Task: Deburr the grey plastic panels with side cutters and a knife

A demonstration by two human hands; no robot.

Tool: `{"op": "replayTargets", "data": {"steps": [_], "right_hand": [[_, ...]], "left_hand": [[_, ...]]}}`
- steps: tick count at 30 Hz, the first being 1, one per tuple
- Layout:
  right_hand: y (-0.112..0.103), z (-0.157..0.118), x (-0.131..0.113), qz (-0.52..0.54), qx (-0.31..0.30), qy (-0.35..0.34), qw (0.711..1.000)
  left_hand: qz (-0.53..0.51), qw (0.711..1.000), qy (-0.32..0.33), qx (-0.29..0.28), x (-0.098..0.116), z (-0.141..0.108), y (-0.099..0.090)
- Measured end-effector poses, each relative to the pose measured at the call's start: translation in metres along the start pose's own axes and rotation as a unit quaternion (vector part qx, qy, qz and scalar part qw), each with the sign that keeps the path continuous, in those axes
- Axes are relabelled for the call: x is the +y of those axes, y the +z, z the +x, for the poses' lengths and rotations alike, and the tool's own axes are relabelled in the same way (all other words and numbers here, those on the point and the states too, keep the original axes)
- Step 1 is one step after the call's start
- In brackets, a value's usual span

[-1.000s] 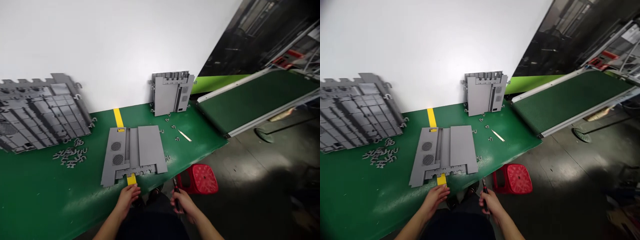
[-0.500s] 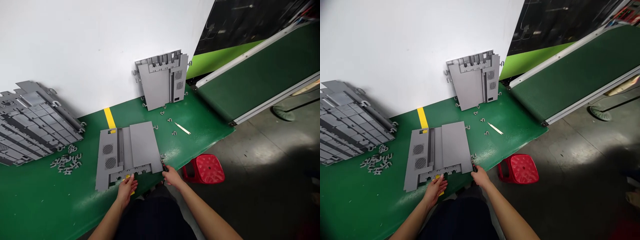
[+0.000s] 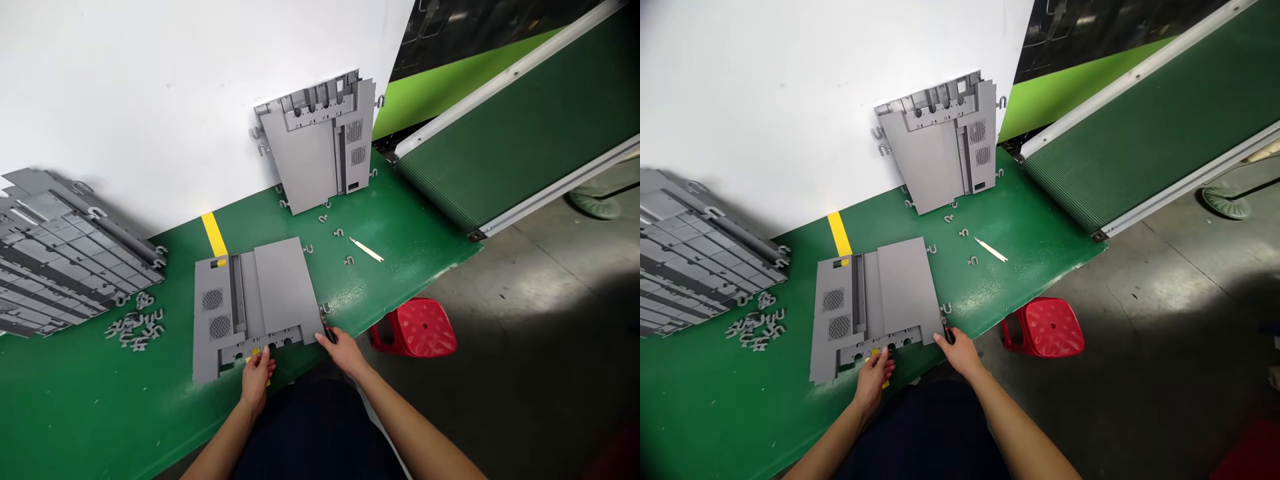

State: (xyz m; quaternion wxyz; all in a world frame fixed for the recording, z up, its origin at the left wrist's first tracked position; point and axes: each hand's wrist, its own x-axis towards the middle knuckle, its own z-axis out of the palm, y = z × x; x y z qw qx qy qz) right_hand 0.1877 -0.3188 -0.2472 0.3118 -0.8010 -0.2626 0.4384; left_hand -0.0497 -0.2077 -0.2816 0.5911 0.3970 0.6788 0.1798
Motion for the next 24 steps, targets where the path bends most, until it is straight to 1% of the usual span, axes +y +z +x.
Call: {"op": "replayTargets", "data": {"steps": [7, 13, 15, 19, 22, 24], "right_hand": [[-0.003, 0.016, -0.01, -0.013, -0.005, -0.015, 1.0], [-0.006, 0.015, -0.013, -0.057, 0.023, -0.015, 0.998], [-0.004, 0.014, -0.013, -0.072, 0.028, 0.001, 0.997], [0.003, 0.017, -0.017, -0.098, 0.03, 0.058, 0.993], [0.011, 0.019, -0.021, -0.124, 0.044, 0.09, 0.987], [0.015, 0.019, -0.022, -0.138, 0.056, 0.099, 0.984]], "left_hand": [[0.02, 1.0, 0.005, 0.005, -0.003, 0.005, 0.0], [0.029, 1.0, 0.01, 0.005, -0.006, 0.006, 0.001], [0.03, 0.999, 0.008, 0.009, -0.008, 0.007, 0.001], [0.027, 1.0, 0.006, 0.015, -0.01, 0.007, 0.002], [0.02, 1.0, 0.01, 0.014, -0.011, 0.006, 0.003], [0.016, 1.0, 0.011, 0.015, -0.012, 0.006, 0.003]]}}
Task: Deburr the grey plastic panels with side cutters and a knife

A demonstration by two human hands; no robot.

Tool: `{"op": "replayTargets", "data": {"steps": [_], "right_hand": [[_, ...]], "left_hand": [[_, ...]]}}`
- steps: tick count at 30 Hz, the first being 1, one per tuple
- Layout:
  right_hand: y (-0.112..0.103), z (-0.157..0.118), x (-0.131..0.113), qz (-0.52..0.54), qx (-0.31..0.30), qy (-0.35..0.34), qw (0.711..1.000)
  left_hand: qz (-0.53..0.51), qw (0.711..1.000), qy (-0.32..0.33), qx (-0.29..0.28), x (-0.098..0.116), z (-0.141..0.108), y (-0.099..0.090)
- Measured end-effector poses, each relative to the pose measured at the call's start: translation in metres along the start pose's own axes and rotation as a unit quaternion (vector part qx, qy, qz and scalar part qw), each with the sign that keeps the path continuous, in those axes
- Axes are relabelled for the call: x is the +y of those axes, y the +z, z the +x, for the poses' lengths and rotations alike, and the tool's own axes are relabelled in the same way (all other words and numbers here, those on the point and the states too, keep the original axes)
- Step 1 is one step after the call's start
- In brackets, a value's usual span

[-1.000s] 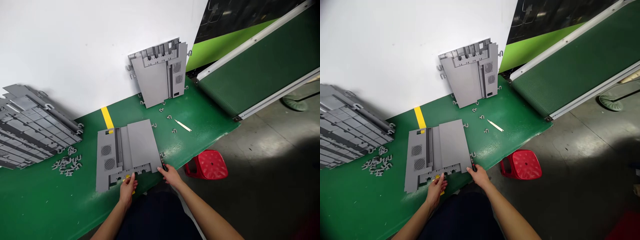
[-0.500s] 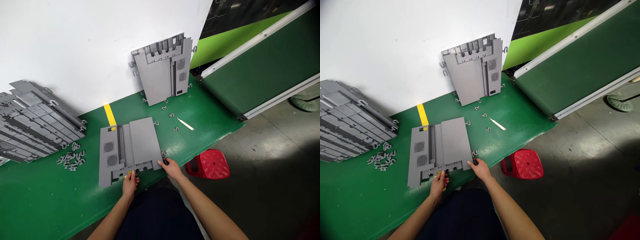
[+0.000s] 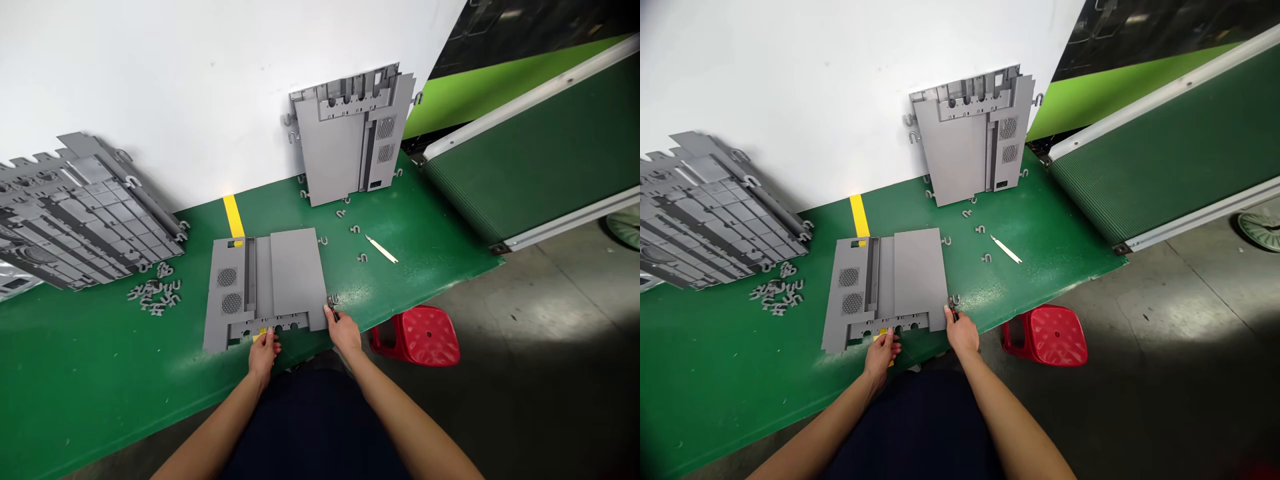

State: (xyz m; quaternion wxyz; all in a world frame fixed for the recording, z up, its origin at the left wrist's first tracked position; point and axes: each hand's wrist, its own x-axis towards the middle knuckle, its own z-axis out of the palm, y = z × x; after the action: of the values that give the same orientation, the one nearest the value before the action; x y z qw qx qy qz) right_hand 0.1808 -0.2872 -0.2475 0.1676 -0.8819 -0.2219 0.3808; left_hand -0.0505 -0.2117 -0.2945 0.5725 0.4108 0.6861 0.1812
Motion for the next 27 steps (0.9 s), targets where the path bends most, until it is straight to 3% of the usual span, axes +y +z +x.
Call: {"op": "replayTargets", "data": {"steps": [12, 15, 20, 24, 27], "right_hand": [[0.001, 0.011, 0.01, 0.006, 0.005, -0.04, 0.999], [-0.003, 0.017, 0.017, 0.042, -0.033, -0.037, 0.998], [-0.02, 0.019, 0.042, 0.117, -0.157, -0.014, 0.981], [-0.035, 0.016, 0.052, 0.2, -0.172, -0.013, 0.965], [-0.04, 0.019, 0.043, 0.251, -0.182, -0.01, 0.951]], "left_hand": [[-0.028, 0.999, -0.002, 0.019, -0.003, 0.0, 0.001], [-0.035, 0.999, -0.01, 0.031, -0.005, 0.002, 0.002], [-0.058, 0.997, -0.04, 0.035, -0.003, 0.005, -0.002], [-0.07, 0.995, -0.062, 0.027, 0.0, 0.005, -0.006], [-0.069, 0.995, -0.063, 0.033, 0.002, 0.003, -0.005]]}}
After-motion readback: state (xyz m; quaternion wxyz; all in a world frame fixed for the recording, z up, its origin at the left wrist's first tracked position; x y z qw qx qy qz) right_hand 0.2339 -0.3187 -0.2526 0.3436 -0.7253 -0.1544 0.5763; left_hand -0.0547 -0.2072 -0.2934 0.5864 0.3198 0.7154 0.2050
